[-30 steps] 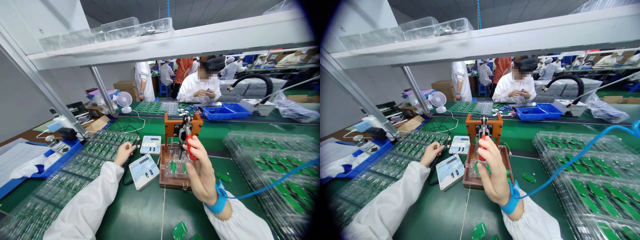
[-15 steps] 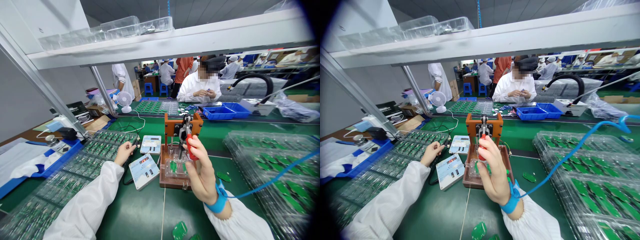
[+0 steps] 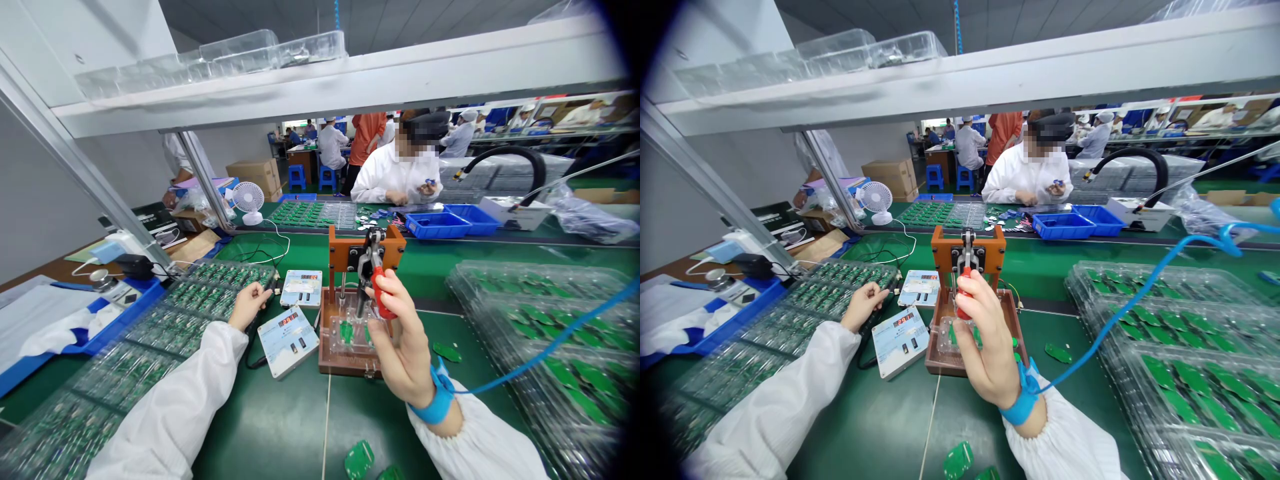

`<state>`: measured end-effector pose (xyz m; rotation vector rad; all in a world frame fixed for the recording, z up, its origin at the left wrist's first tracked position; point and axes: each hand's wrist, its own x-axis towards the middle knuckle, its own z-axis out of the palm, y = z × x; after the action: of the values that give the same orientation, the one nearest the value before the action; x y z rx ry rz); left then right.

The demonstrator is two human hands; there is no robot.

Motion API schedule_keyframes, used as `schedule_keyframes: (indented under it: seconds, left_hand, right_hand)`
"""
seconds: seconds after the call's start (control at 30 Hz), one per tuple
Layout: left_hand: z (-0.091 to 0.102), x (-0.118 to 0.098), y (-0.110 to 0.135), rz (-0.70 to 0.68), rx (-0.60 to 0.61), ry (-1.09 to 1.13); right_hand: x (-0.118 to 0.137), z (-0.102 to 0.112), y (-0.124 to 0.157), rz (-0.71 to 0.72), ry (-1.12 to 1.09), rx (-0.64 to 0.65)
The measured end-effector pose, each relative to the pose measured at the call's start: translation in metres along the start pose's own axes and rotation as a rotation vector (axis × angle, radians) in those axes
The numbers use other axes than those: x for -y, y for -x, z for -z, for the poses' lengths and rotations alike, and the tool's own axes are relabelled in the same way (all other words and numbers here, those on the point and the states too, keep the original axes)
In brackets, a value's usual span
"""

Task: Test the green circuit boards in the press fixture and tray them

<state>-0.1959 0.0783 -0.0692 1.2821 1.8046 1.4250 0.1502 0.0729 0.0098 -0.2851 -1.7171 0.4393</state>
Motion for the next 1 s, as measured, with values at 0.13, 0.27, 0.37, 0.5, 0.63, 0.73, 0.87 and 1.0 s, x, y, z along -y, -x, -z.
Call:
schedule_keyframes:
  seconds: [0.13,0.27,0.37,0.5,0.63,0.73,0.87,1.0]
  left_hand:
    - [0.000,-0.001,0.001,-0.001,0.001,0.000]
    - [0.001,-0.002,0.002,0.000,0.006,-0.002]
    - [0.001,-0.001,0.001,-0.002,0.006,0.002]
    - [0.000,0.000,0.001,-0.001,0.008,0.007]
    - [0.001,0.000,0.001,-0.005,0.015,0.008]
    - [0.001,-0.002,0.001,-0.005,0.020,0.002]
    - [0.001,-0.003,0.001,-0.002,0.016,-0.011]
    - [0.001,-0.002,0.001,-0.007,0.017,-0.029]
  right_hand:
    - [0.000,0.010,-0.012,0.093,0.084,0.020]
    - [0.000,0.020,-0.027,0.195,0.202,0.015]
    - [0.000,0.024,-0.033,0.269,0.314,0.033]
    - [0.009,0.030,-0.048,0.343,0.362,0.031]
    - [0.031,0.033,-0.101,0.165,0.262,-0.051]
    - [0.027,0.032,-0.155,0.017,0.070,-0.011]
    - [-0.016,0.030,-0.201,-0.189,-0.091,0.126]
    - [-0.055,0.028,-0.207,-0.417,-0.177,0.211]
